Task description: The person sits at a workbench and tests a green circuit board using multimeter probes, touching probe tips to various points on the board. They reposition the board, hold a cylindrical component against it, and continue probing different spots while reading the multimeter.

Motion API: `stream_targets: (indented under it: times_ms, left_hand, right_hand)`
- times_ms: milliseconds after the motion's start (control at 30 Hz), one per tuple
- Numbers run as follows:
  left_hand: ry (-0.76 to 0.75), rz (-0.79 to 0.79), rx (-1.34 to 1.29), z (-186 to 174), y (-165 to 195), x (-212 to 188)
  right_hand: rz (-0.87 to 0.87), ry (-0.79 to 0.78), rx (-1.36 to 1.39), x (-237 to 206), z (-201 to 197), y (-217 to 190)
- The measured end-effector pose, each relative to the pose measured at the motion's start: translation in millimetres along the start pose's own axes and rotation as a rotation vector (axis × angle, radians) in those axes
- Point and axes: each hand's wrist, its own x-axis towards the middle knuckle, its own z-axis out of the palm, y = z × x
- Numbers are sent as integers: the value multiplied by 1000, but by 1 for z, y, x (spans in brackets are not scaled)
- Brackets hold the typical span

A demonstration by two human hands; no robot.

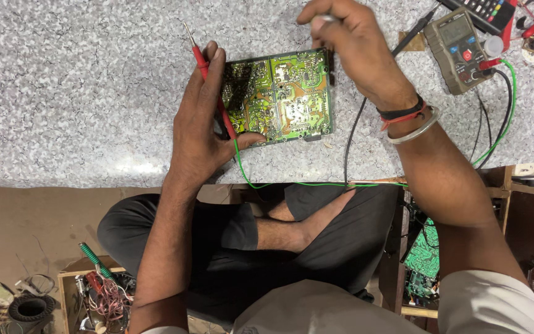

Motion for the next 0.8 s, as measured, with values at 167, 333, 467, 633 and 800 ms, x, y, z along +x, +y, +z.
stream_targets:
  times_ms: [167,333,467,633,800]
  left_hand:
    - [-3,3,-10,-2,1,0]
    - [1,11,-8,-2,0,0]
    - [6,24,-7,-1,0,0]
    - [10,39,12,-3,1,0]
    - [6,27,12,-3,1,-1]
  right_hand:
    - [-3,-176,-74,0,5,-4]
    - [-3,-152,-138,2,3,-2]
    - [2,-112,-190,4,5,6]
    - [-27,-63,-234,6,8,11]
    - [-83,13,-278,5,4,12]
